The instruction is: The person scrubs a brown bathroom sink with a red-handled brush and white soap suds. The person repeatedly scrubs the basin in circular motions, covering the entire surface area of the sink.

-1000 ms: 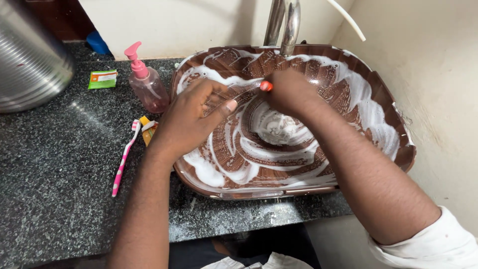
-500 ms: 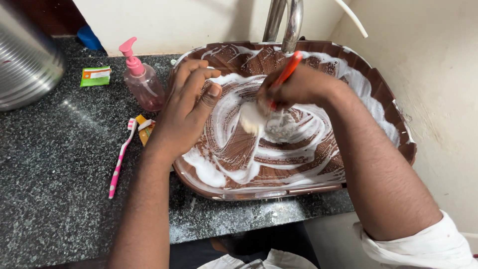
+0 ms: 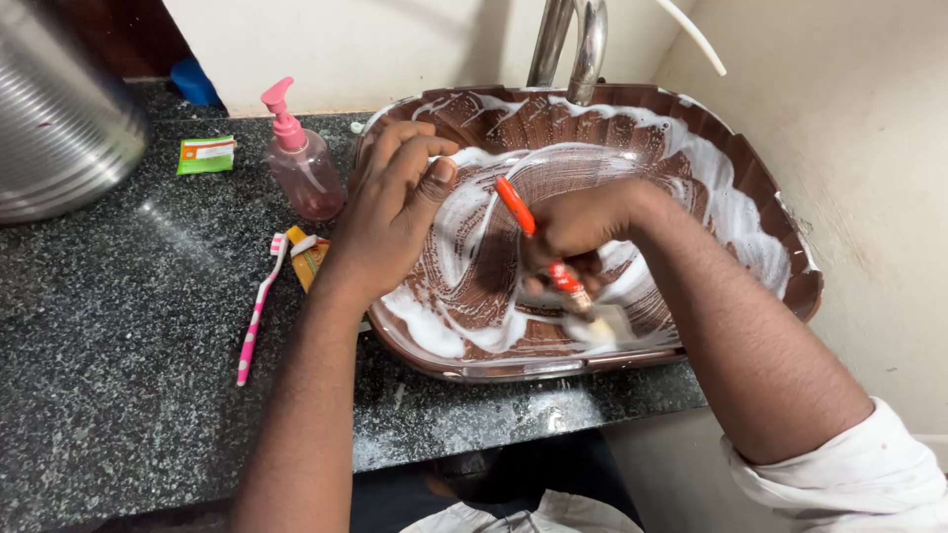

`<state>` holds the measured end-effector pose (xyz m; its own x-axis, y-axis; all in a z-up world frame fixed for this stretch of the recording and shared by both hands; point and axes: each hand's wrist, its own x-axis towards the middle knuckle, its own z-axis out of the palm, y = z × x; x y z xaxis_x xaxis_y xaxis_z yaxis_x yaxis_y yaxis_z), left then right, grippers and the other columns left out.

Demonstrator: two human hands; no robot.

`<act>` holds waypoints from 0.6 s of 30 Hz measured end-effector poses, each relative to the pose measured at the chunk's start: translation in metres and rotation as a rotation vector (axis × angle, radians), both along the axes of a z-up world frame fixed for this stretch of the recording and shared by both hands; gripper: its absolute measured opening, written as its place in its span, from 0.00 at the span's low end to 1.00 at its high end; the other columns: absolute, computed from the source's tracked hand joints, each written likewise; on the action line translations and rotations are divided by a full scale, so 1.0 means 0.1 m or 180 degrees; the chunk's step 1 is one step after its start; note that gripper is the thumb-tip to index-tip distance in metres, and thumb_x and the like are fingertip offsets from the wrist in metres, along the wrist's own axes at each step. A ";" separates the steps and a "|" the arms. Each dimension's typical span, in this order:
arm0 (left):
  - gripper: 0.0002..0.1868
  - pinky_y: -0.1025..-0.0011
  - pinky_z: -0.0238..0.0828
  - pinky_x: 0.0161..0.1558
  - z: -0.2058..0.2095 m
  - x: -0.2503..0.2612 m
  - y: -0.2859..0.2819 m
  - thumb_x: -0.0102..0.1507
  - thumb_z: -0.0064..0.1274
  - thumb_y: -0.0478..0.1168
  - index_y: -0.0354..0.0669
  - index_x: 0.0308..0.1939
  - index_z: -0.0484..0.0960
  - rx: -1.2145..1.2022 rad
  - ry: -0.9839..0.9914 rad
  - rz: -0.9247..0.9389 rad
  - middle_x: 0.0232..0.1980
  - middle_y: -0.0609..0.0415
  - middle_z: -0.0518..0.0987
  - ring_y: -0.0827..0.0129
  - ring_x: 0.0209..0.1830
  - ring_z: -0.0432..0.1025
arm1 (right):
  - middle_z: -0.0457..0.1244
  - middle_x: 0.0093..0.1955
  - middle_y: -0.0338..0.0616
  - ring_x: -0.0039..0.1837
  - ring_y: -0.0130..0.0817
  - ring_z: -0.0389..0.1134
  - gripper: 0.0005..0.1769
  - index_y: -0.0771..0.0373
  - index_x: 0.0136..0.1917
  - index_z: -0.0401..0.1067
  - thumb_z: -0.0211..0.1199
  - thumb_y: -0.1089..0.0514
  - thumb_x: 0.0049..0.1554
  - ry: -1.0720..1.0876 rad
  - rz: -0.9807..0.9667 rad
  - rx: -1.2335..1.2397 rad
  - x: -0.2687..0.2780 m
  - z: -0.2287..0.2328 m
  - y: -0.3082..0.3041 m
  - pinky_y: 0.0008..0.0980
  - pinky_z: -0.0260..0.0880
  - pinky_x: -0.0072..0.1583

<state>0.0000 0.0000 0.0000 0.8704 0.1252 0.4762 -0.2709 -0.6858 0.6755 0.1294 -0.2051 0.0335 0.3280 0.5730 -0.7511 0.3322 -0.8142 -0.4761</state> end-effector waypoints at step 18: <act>0.60 0.51 0.40 0.72 0.00 -0.04 0.01 0.61 -0.03 0.82 0.51 0.64 0.77 -0.0067 -0.0262 -0.0039 0.69 0.48 0.69 0.56 0.75 0.61 | 0.64 0.59 0.48 0.61 0.47 0.66 0.15 0.60 0.59 0.72 0.61 0.53 0.61 -0.3459 0.1162 0.2679 0.06 -0.45 0.27 0.44 0.72 0.56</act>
